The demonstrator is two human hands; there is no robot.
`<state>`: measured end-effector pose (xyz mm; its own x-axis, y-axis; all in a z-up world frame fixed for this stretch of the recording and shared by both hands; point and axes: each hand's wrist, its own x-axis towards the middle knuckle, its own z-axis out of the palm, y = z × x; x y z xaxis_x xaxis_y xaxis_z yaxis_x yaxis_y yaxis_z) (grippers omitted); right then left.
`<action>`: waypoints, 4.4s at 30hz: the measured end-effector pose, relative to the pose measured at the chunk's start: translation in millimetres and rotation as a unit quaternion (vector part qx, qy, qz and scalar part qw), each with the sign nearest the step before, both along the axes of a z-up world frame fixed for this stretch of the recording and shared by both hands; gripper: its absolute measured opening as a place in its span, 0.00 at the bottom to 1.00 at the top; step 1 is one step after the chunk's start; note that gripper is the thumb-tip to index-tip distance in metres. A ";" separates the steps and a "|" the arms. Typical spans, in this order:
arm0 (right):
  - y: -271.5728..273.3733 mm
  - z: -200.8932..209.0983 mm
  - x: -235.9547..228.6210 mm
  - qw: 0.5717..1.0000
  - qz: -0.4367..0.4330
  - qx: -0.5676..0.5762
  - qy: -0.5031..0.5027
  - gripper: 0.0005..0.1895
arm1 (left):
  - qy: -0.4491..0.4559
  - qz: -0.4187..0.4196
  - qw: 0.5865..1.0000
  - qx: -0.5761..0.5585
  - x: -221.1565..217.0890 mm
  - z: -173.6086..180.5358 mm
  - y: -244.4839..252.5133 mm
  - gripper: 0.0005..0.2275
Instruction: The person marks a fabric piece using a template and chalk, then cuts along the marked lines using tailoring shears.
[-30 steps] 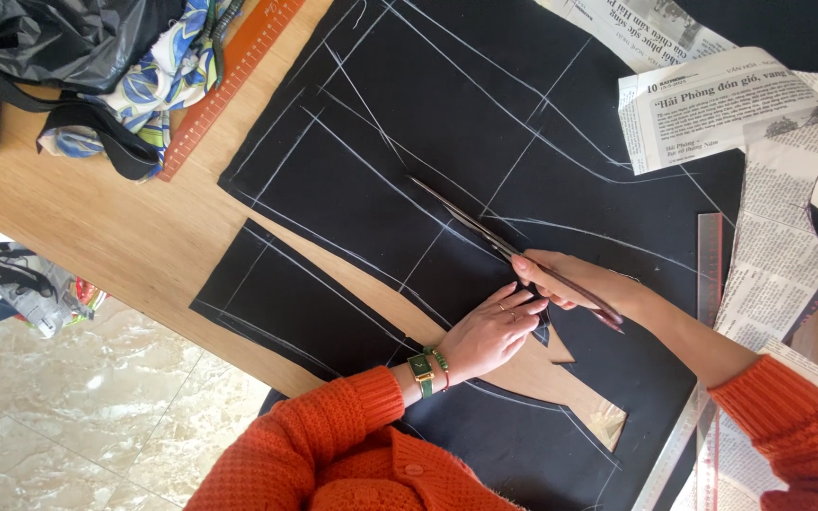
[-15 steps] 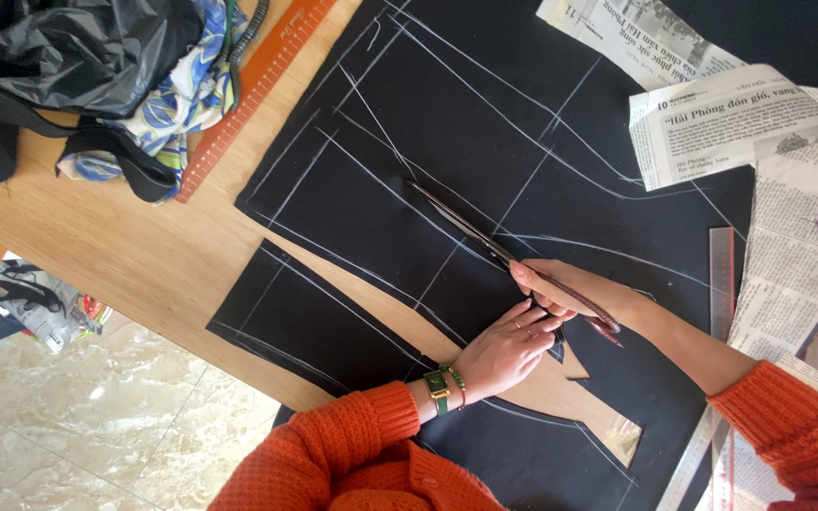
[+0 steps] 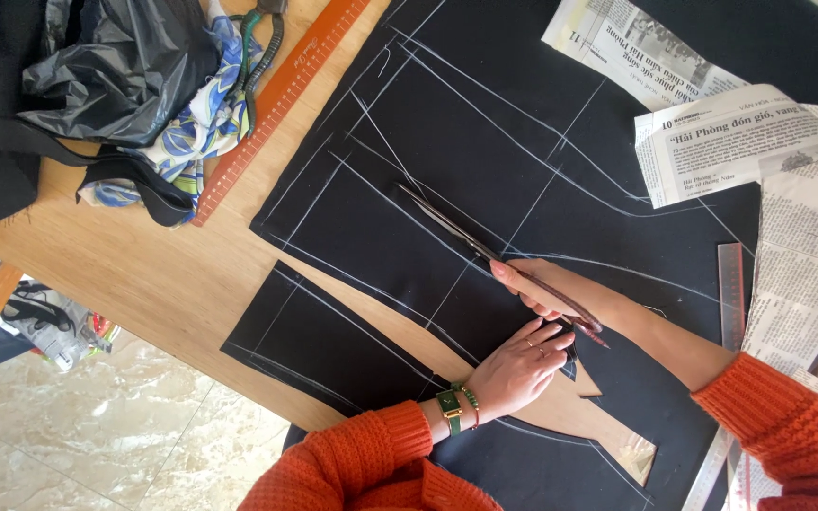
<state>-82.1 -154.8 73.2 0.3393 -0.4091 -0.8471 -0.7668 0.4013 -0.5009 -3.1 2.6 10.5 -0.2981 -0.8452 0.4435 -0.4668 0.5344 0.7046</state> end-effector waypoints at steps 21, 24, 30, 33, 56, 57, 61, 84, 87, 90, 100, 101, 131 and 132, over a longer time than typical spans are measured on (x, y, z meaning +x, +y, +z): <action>-25.9 37.8 68.9 0.999 0.006 0.051 -0.004 0.33 | 0.009 -0.116 0.991 0.071 13.8 4.5 -1.9 0.04; -29.7 43.6 78.6 0.999 0.011 0.046 -0.005 0.34 | 0.002 -0.120 0.990 0.080 13.0 4.7 -1.3 0.04; -44.1 13.8 88.5 0.997 -0.003 0.077 -0.026 0.37 | 0.019 -0.118 0.990 0.073 14.2 4.3 -2.3 0.05; -42.7 29.1 95.4 0.996 -0.004 0.083 -0.012 0.36 | 0.020 -0.120 0.989 0.084 12.3 1.4 0.1 0.06; -37.7 1.4 89.0 1.000 -0.013 0.015 -0.012 0.35 | -0.245 0.223 0.944 -0.003 204.8 33.1 -90.2 0.08; -37.9 -3.4 86.8 1.000 -0.013 0.015 -0.012 0.35 | -0.245 0.223 0.944 -0.003 230.2 31.8 -96.6 0.08; -37.1 -9.2 85.5 1.000 -0.011 0.011 -0.014 0.36 | -0.245 0.313 0.916 0.062 299.6 8.9 -108.0 0.29; -55.9 -39.4 112.9 1.000 0.018 -0.007 0.007 0.36 | -0.307 0.309 0.886 0.156 309.5 -0.4 -108.2 0.35; -54.5 -25.9 121.1 0.999 0.016 -0.033 0.010 0.38 | -0.305 0.307 0.887 0.160 309.0 -0.7 -108.7 0.34; -57.2 -15.1 131.2 0.999 0.014 -0.034 0.022 0.36 | -0.295 0.305 0.891 0.163 309.3 1.1 -108.5 0.34; -52.8 -34.3 123.1 0.991 0.068 -0.115 -0.014 0.37 | -0.286 0.317 0.896 0.124 308.9 -5.7 -106.8 0.34; -49.0 -31.7 124.5 0.989 0.073 -0.129 -0.012 0.36 | -0.281 0.319 0.897 0.119 308.9 -6.0 -106.5 0.34; 302.9 56.2 55.1 0.935 -0.287 -0.167 0.125 0.33 | -0.206 0.297 0.924 0.121 348.2 14.6 -129.0 0.40; 304.4 55.0 66.6 0.933 -0.293 -0.170 0.124 0.33 | -0.207 0.292 0.926 0.116 353.0 13.1 -132.7 0.40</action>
<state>-15.6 149.6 128.2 -0.2163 -0.7215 -0.6578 -0.5744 0.6388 -0.5119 350.0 -130.1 23.6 0.1368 -0.9743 0.1787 -0.8844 -0.0389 0.4651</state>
